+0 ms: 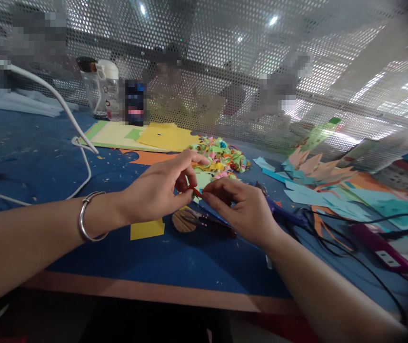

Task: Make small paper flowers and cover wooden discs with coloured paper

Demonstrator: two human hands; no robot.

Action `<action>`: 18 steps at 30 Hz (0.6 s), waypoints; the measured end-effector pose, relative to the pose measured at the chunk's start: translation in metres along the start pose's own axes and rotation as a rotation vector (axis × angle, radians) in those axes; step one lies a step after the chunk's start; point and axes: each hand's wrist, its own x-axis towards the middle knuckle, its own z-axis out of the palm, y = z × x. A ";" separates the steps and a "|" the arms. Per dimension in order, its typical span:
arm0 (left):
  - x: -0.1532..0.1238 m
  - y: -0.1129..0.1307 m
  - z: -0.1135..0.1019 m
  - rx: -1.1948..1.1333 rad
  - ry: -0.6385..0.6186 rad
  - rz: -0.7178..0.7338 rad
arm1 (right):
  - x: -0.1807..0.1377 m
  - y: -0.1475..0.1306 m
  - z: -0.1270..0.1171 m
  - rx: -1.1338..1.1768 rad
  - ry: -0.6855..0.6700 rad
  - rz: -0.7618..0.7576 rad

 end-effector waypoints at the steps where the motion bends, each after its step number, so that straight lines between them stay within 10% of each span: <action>1: 0.000 0.001 0.000 0.005 -0.005 0.005 | 0.000 0.000 0.000 0.010 -0.007 0.004; 18: -0.002 -0.002 0.004 0.062 -0.032 0.223 | -0.001 -0.002 0.001 -0.082 -0.024 -0.100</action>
